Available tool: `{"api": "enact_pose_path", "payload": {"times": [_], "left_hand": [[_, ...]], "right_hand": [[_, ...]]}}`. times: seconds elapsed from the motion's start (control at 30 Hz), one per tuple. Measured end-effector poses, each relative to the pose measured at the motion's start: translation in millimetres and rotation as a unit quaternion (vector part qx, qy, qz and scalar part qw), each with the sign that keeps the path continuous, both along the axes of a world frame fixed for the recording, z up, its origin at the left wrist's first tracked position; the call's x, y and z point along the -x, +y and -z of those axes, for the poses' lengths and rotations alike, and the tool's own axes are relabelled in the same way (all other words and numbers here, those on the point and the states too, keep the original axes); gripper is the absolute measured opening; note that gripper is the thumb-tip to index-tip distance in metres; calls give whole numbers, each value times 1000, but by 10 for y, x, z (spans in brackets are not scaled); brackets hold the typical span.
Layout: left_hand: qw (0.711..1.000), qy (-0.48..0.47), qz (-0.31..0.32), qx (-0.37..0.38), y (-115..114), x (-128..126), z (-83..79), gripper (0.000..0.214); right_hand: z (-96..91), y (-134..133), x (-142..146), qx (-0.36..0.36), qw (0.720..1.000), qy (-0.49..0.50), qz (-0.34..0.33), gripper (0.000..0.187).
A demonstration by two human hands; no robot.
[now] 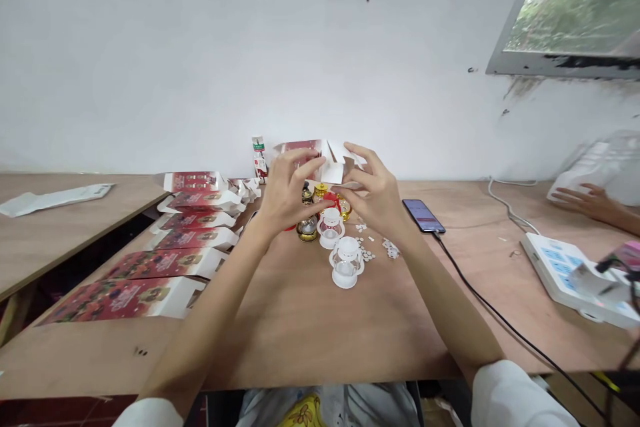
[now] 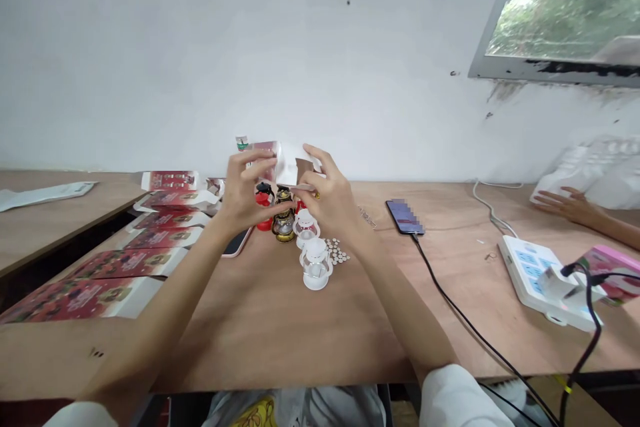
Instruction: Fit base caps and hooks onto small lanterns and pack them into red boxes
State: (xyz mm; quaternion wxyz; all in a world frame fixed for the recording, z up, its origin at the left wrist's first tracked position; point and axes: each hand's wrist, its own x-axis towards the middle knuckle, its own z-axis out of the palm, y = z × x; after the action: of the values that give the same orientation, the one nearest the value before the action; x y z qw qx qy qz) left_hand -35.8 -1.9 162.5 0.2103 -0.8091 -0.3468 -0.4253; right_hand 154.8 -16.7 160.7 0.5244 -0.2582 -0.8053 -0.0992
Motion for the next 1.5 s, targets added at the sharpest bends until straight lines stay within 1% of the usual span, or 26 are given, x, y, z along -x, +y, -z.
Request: {"api": "enact_pose_path", "payload": {"times": [0.07, 0.13, 0.2, 0.27, 0.3, 0.33, 0.37, 0.43, 0.5, 0.53, 0.6, 0.67, 0.73, 0.83, 0.9, 0.97, 1.03, 1.1, 1.2, 1.3, 1.4, 1.5], "left_hand": [[1000, -4, 1, 9, -74, 102, -95, 74], [999, 7, 19, 48, -118, 202, -158, 85], [988, 39, 68, 135, -129, 265, -181, 91], [962, 59, 117, 239, -116, 282, -168, 92], [951, 55, 131, 276, -104, 274, -151, 92], [944, 44, 139, 295, -90, 259, -132, 92], [945, 28, 140, 293, -76, 238, -109, 94], [959, 8, 134, 248, -48, 190, -62, 96], [974, 13, 119, 194, -18, 145, -11, 96], [979, 18, 107, 172, -1, 127, 16, 96], [986, 28, 89, 140, 40, 107, 71, 97], [990, 35, 86, 107, 88, 104, 117, 98], [992, 39, 101, 69, 137, 114, 147, 96], [989, 46, 137, 25, 196, 132, 158, 84], [988, 55, 144, 17, 217, 138, 155, 72], [989, 59, 131, 24, 223, 133, 154, 60], [991, 61, 113, 30, 218, 122, 154, 54], [992, 59, 109, 27, 209, 109, 151, 51], [992, 33, 123, 6, 199, 97, 135, 52], [990, -4, 140, -13, 184, 88, 119, 48], [984, -62, 165, 2, 144, 60, 114, 46], [974, -119, 188, 29, 81, 13, 111, 56]], "right_hand": [[-21, 99, -104, -42, 997, -52, -25, 17], [-24, 157, -149, -49, 995, -78, -45, 24], [-17, 161, -147, -34, 994, -82, -57, 28], [-18, 115, -131, -21, 994, -85, -72, 29], [-26, 80, -128, -11, 993, -88, -80, 28], [-40, 41, -130, 5, 992, -91, -90, 25], [-59, 3, -138, 24, 990, -93, -104, 22], [-101, -56, -160, 76, 984, -91, -134, 21], [-132, -77, -172, 126, 979, -58, -152, 23], [-138, -75, -169, 144, 978, -30, -148, 24], [-131, -55, -145, 162, 980, 32, -109, 24], [-114, -37, -112, 157, 984, 70, -53, 18], [-106, -36, -89, 151, 986, 67, -19, 21], [-122, -60, -98, 173, 984, 27, -15, 28], [-138, -75, -128, 204, 979, 4, -23, 31], [-143, -78, -159, 241, 970, -23, -32, 38], [-136, -66, -172, 271, 961, -44, -37, 45], [-124, -51, -161, 280, 958, -45, -33, 42], [-116, -46, -110, 274, 960, 1, -48, 30], [-122, -67, -58, 272, 956, 76, -78, 21], [-129, -91, -34, 286, 939, 141, -127, 21], [-138, -111, -34, 296, 923, 169, -180, 25]]}}
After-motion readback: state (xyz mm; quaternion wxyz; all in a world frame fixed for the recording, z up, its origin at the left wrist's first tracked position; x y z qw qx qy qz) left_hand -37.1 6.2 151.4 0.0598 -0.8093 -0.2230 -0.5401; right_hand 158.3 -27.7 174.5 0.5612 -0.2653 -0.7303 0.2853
